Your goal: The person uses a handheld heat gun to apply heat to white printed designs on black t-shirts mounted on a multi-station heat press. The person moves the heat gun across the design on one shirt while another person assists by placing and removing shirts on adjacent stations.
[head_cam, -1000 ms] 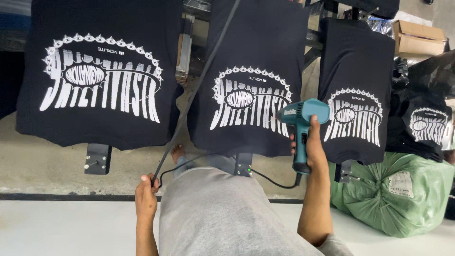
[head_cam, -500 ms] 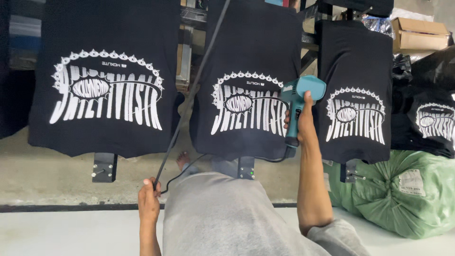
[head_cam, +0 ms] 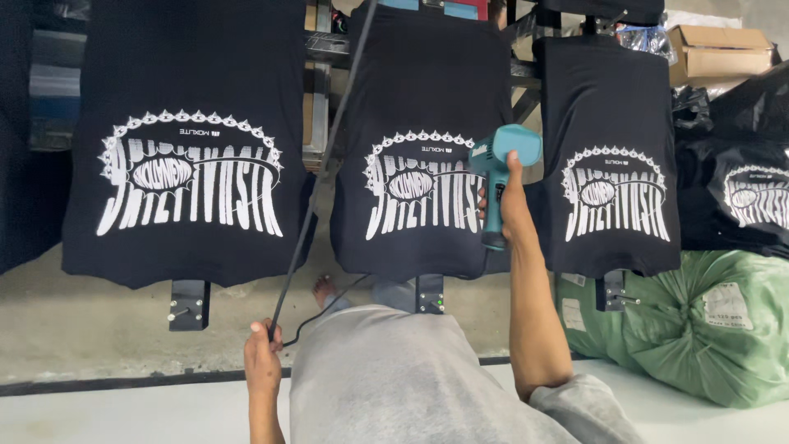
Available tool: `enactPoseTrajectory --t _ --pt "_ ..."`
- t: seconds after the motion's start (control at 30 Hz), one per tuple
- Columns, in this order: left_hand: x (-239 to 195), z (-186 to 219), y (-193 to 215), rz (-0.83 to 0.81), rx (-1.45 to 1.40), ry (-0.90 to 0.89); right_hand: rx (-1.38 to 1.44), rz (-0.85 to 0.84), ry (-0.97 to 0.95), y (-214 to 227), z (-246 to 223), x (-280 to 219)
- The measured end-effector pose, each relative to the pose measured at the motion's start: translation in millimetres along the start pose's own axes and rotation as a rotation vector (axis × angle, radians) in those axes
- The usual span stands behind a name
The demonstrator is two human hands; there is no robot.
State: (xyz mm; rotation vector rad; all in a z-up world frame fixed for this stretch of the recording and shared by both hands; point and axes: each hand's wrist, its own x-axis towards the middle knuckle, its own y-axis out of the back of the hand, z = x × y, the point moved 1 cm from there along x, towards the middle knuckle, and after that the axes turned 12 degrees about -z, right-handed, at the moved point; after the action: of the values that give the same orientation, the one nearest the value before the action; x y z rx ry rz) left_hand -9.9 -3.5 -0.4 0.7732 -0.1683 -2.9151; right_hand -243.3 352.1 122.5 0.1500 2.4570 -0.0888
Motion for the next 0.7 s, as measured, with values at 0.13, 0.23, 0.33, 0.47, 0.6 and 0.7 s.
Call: enactPoseTrajectory --t 0.13,0.23,0.33,0.47,0.6,0.7 --pt "1 2 0 -0.019 0.032 0.005 0.001 -0.092 -0.046 4 -1 -9" --pt "-2 8 -1 -0.028 -0.002 -0.024 0.002 -0.004 -0.016 5 6 -8" --pt "-3 13 -1 -0.039 0.008 -0.055 -0.002 -0.029 -0.03 10 9 -4" --pt "-5 15 0 -0.048 0.0 0.0 0.075 -0.045 0.001 0 7 -8" --pt "-4 12 2 -0.041 -0.009 -0.042 0.036 -0.041 -0.045 5 9 -10" --pt "-4 12 2 -0.035 -0.024 -0.029 0.063 -0.003 -0.051 3 10 -17"
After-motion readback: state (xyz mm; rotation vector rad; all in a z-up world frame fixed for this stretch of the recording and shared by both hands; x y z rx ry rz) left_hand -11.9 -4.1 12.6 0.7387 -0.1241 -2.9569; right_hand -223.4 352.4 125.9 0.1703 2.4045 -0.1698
